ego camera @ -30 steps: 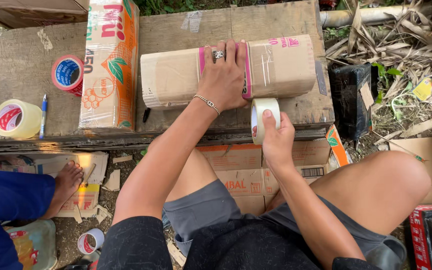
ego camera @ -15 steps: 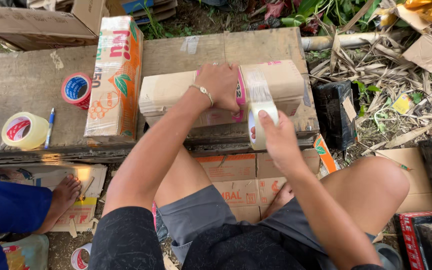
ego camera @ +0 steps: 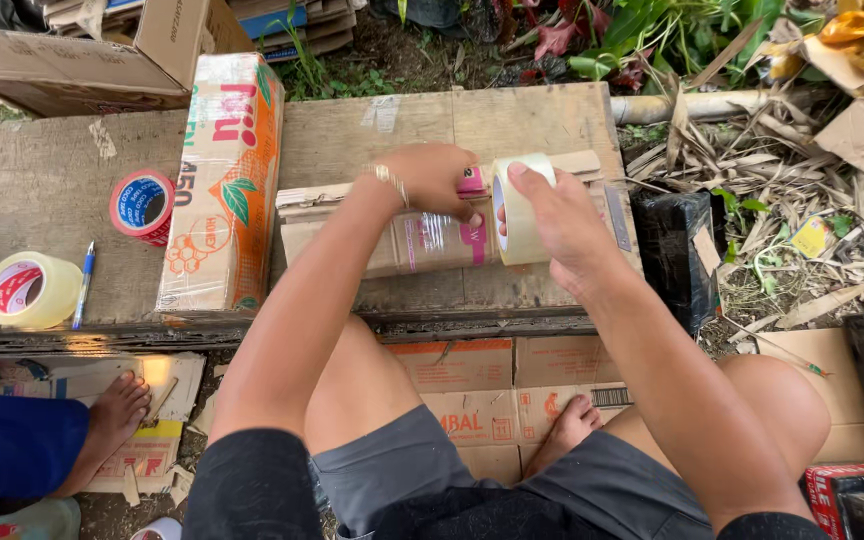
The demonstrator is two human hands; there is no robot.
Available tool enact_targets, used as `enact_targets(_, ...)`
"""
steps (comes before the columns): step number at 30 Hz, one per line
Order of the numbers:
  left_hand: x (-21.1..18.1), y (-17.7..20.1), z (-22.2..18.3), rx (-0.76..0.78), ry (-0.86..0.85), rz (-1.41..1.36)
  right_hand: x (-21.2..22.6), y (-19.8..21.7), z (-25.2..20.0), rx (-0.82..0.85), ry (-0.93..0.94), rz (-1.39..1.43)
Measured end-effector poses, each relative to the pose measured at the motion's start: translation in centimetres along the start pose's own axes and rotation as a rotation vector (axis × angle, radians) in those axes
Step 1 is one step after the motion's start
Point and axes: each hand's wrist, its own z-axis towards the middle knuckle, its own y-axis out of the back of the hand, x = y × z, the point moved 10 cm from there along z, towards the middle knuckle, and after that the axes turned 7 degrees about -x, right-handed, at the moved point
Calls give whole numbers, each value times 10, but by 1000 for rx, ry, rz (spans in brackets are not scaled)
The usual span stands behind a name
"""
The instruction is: The person sits cross-legged and repeatedly wraps clear packing tape around a cardboard box placed on a wooden surface. They pull tape from a roll, smooth it over the box, and tear it off by hand, repeating the process multiple times.
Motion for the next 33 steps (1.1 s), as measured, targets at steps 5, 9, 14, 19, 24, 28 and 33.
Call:
enact_targets(5, -59, 6, -72, -653, -127, 339, 7, -3, 1, 13, -5, 21)
enact_targets(9, -70, -1, -83, -723, -106, 369, 6, -1, -2, 62, 64, 57)
enact_targets(14, -62, 3, -69, -632, -57, 409, 12, 8, -13, -34, 361, 133)
enact_targets(19, -57, 3, -67, -598, -66, 344, -3, 12, -28, -141, 372, 153)
enact_targets(24, -53, 6, -60, -623, -60, 393, -26, 22, -50, -189, 249, 95)
enact_targets(28, -48, 8, -57, -591, -26, 357, -58, 25, -61, -244, 175, 124)
enact_targets(33, -45, 7, -49, -526, -10, 349, -95, 30, -58, -285, 133, 178)
